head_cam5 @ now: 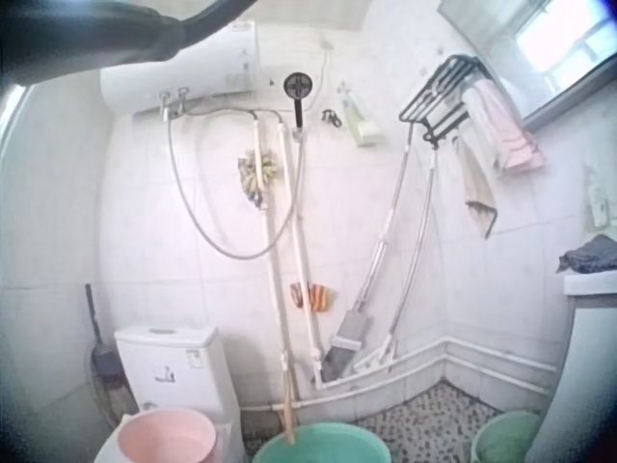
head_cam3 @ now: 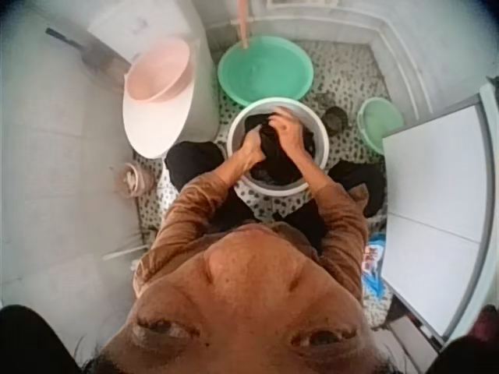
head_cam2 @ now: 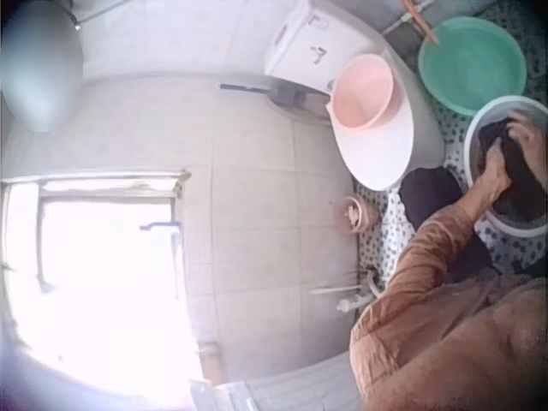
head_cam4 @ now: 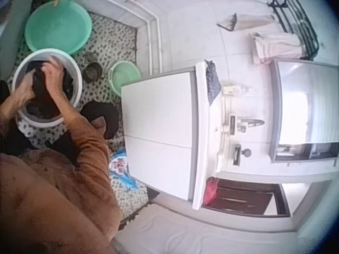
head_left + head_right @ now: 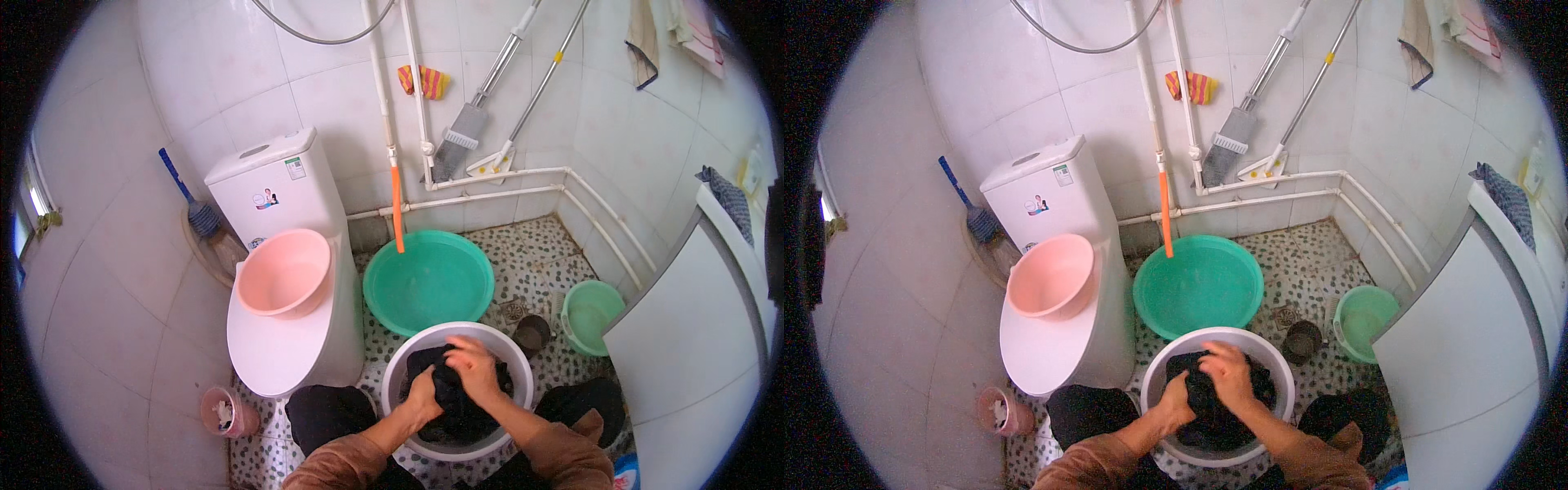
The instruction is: The person sits on the floor and washes a dark garment by hand in a white basin filled with water. They repeatedly submerge, agitate, and wring the fabric to clean it.
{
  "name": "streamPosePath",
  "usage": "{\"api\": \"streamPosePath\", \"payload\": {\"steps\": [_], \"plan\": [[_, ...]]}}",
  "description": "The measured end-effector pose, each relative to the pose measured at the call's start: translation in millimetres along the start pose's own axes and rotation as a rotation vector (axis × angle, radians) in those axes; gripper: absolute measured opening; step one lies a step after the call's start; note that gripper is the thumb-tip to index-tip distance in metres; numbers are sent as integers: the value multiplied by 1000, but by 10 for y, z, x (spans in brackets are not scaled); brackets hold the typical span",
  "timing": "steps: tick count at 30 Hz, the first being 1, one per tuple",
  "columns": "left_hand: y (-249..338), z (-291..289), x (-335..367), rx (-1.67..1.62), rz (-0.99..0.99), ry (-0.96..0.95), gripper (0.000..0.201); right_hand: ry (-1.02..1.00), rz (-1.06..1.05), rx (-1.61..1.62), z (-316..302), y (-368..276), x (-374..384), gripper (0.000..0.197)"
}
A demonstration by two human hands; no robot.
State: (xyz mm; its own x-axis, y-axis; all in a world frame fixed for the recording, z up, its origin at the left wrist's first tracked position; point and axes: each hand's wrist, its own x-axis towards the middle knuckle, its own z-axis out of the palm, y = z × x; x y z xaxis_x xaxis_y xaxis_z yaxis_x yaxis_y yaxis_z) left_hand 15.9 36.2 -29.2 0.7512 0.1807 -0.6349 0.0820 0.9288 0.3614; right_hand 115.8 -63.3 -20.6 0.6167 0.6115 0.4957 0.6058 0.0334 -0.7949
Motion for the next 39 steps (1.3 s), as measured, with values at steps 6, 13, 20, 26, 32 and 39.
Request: {"api": "streamPosePath", "payload": {"steps": [6, 13, 20, 26, 32, 39], "plan": [[111, 168, -94, -45, -5, 128, 35, 39, -21, 106, -77, -293, -38, 14], [-148, -271, 246, 39, 175, -229, 36, -114, -298, -96, 46, -219, -119, 15], [-15, -42, 12, 6, 20, 52, 33, 97, -42, 39, -12, -139, 16, 13], [49, -20, -191, -124, 241, -11, 29, -214, -424, -48, 58, -489, -202, 11], [-41, 157, -87, 41, -46, -23, 36, 93, -58, -197, -154, 15, 125, 10], [139, -78, 41, -22, 136, 19, 30, -99, -372, -60, -63, -505, -34, 13]]}}
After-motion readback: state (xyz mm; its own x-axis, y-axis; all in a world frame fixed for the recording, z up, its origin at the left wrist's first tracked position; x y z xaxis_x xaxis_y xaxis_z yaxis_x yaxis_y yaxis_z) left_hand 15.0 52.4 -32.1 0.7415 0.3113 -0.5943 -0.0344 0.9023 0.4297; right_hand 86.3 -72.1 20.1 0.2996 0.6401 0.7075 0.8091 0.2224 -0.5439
